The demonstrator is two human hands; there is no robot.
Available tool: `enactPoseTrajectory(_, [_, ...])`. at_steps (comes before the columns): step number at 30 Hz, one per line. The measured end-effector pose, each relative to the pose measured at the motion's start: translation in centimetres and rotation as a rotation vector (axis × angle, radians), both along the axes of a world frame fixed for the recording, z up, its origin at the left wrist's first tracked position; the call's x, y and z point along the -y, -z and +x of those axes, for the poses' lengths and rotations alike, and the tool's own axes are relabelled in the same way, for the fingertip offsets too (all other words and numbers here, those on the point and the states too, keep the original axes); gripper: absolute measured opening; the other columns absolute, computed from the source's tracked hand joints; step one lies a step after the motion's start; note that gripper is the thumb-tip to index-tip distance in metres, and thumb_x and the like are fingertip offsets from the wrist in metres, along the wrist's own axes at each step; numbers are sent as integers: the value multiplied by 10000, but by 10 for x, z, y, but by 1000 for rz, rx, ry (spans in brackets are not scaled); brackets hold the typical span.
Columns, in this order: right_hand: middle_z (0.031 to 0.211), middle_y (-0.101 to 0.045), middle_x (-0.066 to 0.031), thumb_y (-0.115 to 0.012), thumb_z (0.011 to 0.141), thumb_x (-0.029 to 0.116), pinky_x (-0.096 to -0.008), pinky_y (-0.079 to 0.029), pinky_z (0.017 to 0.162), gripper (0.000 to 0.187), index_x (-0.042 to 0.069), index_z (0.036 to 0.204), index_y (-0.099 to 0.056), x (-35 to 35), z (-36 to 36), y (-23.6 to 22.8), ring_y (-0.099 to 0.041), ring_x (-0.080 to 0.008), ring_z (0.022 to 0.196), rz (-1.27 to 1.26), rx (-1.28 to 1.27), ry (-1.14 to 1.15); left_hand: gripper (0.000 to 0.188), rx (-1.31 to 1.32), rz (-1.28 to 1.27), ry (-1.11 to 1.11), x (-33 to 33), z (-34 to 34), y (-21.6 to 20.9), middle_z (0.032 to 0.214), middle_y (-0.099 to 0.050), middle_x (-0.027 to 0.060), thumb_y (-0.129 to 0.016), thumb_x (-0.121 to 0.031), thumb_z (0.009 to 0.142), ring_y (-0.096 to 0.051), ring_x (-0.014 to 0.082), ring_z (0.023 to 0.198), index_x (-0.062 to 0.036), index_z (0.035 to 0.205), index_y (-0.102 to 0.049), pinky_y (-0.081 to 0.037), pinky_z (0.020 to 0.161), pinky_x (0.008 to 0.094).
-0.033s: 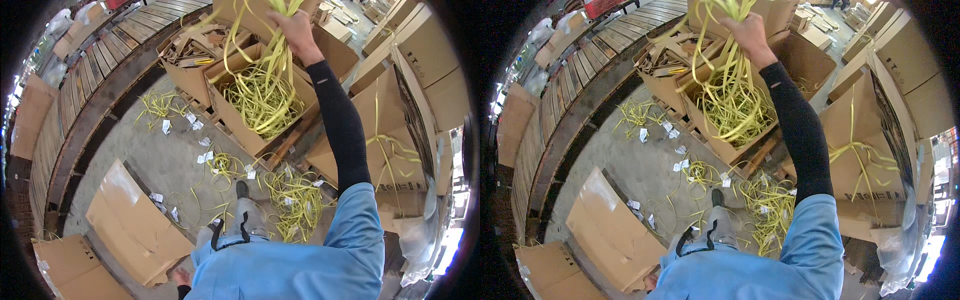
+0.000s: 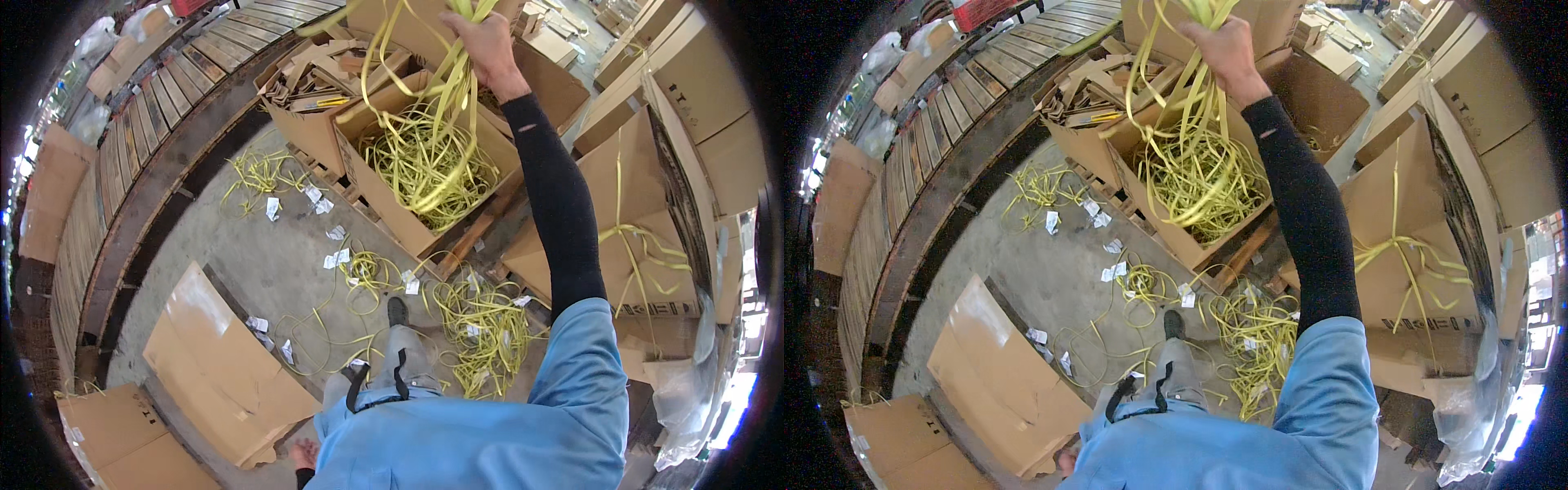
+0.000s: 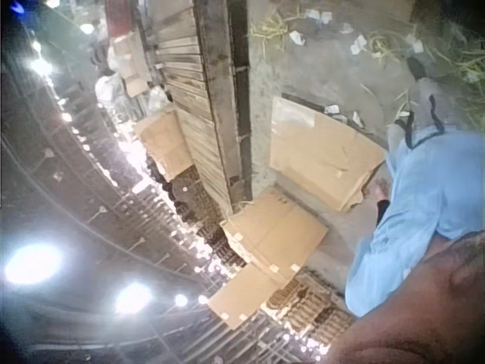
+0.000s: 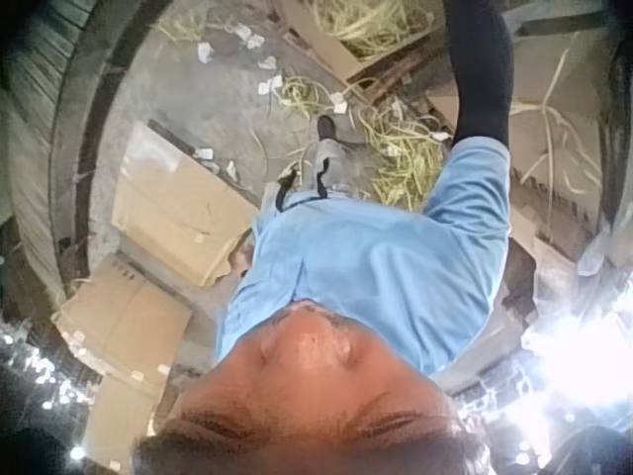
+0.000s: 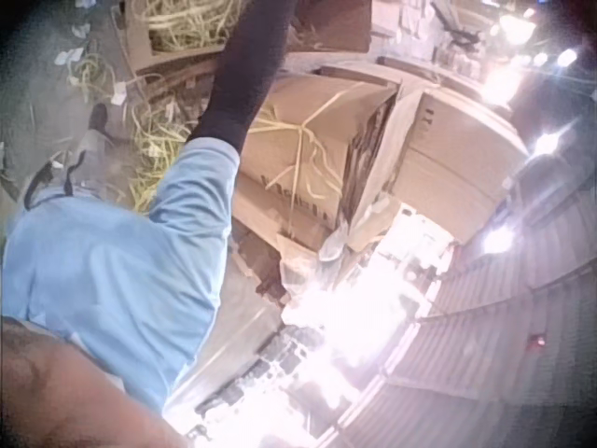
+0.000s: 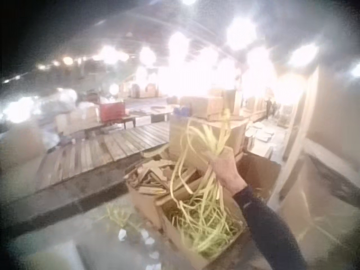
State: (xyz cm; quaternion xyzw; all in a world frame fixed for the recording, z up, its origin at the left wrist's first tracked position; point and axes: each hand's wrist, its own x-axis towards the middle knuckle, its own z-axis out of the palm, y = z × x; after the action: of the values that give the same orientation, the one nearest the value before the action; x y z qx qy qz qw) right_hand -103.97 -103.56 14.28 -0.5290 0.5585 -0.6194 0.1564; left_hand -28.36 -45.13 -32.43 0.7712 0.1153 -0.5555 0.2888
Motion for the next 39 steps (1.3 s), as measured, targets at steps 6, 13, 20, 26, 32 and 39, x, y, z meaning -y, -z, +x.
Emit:
enactPoseTrajectory(6, [866,-663,-46,-724,840,135,-316,-503,666,276,-32,1055,-675,87,-132,154,-605,-137,746,79,151,211,538,233,-145,770,114,-137,-55,1169,-650,146,-642,-324,914,-646,227,961,39,1274,-475,-515,812,330])
enactPoseTrajectory(13, [797,-678,-196,-785,750,519,-441,-514,690,598,-57,851,-658,-34,-144,444,-667,-314,727,1301,-418,176,490,349,-444,754,208,-168,-136,1106,-680,137,-635,-323,943,-656,198,954,53,1230,-509,-518,738,310])
enactPoseTrajectory(20, [1316,-515,-314,-756,735,590,-502,-418,1026,1117,-134,1424,-258,-93,-84,529,-555,-413,1181,1193,-122,305,718,363,-28,763,183,-112,-124,1136,-647,169,-605,-280,954,-640,252,985,69,1454,-226,-535,727,345])
enactPoseTrajectory(26, [1331,-493,-340,-801,672,575,-452,-460,1004,1233,-153,1443,-172,-76,-116,472,-560,-417,1177,1211,-32,484,492,261,-183,768,181,-105,-118,1080,-659,132,-599,-251,958,-631,167,898,64,1297,-433,-511,679,274])
enactPoseTrajectory(32, [1109,-661,-270,-704,800,469,-449,-493,921,683,-68,1207,-591,-179,4,425,-636,-402,1065,918,-239,308,445,187,-287,914,176,-45,-77,1123,-664,140,-570,-284,967,-644,209,939,53,1245,-484,-518,730,320])
enactPoseTrajectory(39, [1035,-661,-272,-629,859,437,-483,-493,829,528,-20,1125,-629,-532,261,572,-624,-431,990,1327,-19,250,530,218,-41,962,130,112,-11,1167,-646,141,-558,-294,972,-641,246,985,-19,1365,-332,-504,758,362])
